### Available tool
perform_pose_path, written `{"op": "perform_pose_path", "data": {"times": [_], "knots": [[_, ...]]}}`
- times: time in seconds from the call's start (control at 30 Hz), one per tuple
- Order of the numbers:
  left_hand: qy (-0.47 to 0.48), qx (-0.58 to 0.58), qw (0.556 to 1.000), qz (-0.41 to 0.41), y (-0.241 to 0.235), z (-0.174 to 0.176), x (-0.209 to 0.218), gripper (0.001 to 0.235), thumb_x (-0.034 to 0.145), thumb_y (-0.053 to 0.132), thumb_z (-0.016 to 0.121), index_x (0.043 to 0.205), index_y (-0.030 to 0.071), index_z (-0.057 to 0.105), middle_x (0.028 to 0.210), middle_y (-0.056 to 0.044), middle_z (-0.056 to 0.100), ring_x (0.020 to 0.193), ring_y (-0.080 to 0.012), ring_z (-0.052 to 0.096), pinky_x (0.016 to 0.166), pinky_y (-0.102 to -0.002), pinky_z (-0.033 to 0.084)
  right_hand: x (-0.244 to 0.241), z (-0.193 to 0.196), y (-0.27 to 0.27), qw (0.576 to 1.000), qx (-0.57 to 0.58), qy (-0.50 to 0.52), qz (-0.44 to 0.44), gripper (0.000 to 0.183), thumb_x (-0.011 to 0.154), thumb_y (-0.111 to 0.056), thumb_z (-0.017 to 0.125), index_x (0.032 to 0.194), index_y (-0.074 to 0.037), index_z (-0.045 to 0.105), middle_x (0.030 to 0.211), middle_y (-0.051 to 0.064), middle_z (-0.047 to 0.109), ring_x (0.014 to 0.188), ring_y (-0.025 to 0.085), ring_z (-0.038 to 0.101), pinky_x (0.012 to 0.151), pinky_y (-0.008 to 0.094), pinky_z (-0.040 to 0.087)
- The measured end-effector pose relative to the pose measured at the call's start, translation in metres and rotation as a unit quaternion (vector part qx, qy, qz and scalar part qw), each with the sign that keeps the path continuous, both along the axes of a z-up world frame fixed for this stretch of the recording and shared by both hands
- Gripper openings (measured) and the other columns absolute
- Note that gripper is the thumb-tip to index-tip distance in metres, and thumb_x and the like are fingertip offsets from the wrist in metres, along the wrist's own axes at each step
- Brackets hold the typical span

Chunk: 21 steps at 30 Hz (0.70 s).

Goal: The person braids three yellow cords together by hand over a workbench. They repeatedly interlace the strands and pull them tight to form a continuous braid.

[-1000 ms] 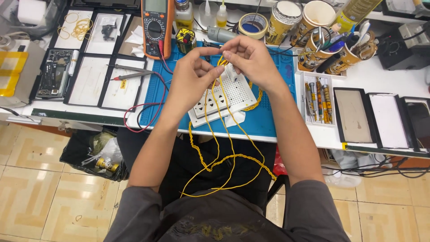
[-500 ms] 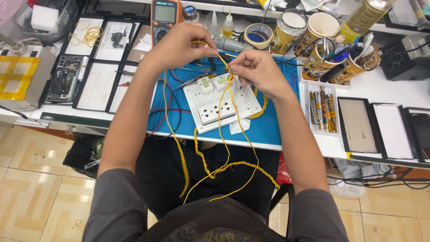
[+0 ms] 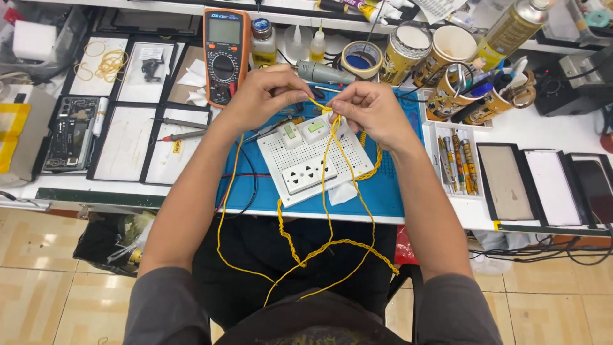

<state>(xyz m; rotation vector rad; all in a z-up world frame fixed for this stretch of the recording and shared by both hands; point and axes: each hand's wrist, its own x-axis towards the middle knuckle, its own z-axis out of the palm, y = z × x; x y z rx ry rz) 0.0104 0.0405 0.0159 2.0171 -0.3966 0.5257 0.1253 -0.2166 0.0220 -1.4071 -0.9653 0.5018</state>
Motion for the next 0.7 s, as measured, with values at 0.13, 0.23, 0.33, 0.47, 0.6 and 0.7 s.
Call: {"op": "perform_pose_path", "data": {"times": [0.13,0.23,0.33,0.47,0.6,0.7], "knots": [[0.02,0.032,0.999,-0.029,-0.015,0.016,-0.013,0.004,0.108,0.012,0.084,0.111,0.011,0.086,0.069,-0.002,0.047,0.067,-0.015,0.049,0.071,-0.035,0.045,0.018,-0.013,0.002,0.999,0.022,-0.001,-0.032,0.015,0.112,-0.009,0.076,0.118,0.005,0.077,0.087,0.014,0.079,0.051,0.009,0.061,0.047,0.021,0.042],[0.032,0.06,0.997,-0.041,-0.024,0.012,-0.013,0.008,0.104,0.003,0.081,0.108,0.007,0.086,0.065,-0.005,0.05,0.063,-0.0186,0.051,0.068,-0.037,0.046,0.017,-0.014,0.004,0.999,0.03,0.007,-0.035,0.017,0.113,-0.01,0.074,0.122,0.004,0.075,0.091,0.015,0.079,0.051,0.007,0.059,0.048,0.02,0.04],[0.043,0.129,0.99,0.043,-0.029,0.013,-0.013,0.012,0.106,0.007,0.079,0.116,0.005,0.085,0.068,-0.007,0.058,0.064,-0.0252,0.062,0.067,-0.04,0.049,0.019,-0.017,0.004,0.999,0.031,0.012,-0.029,0.021,0.114,-0.01,0.072,0.131,0.004,0.071,0.094,0.015,0.078,0.053,0.007,0.059,0.049,0.02,0.041],[0.007,0.174,0.975,0.135,-0.031,0.01,-0.013,0.01,0.107,0.011,0.08,0.116,0.011,0.085,0.07,-0.002,0.062,0.065,-0.0218,0.065,0.065,-0.036,0.051,0.014,-0.021,0.008,0.999,0.038,0.012,0.003,0.027,0.114,-0.008,0.07,0.137,0.004,0.067,0.094,0.016,0.077,0.053,0.009,0.059,0.048,0.02,0.041],[-0.189,0.227,0.932,0.211,-0.026,-0.006,-0.008,0.005,0.118,0.017,0.076,0.114,0.016,0.08,0.095,0.002,0.072,0.077,-0.0136,0.064,0.059,-0.031,0.043,-0.011,0.018,0.003,0.996,-0.083,-0.028,-0.024,0.027,0.118,-0.02,0.06,0.141,-0.008,0.069,0.068,-0.007,0.048,0.056,0.007,0.043,0.054,0.024,0.038],[-0.182,0.239,0.935,0.191,-0.024,-0.011,-0.006,0.002,0.117,0.014,0.08,0.117,0.016,0.08,0.094,0.001,0.067,0.073,-0.0146,0.057,0.056,-0.032,0.039,-0.001,0.007,0.004,0.991,-0.107,-0.076,-0.022,0.03,0.116,-0.032,0.064,0.119,-0.008,0.081,0.073,-0.005,0.06,0.059,0.005,0.045,0.056,0.025,0.037]]}}
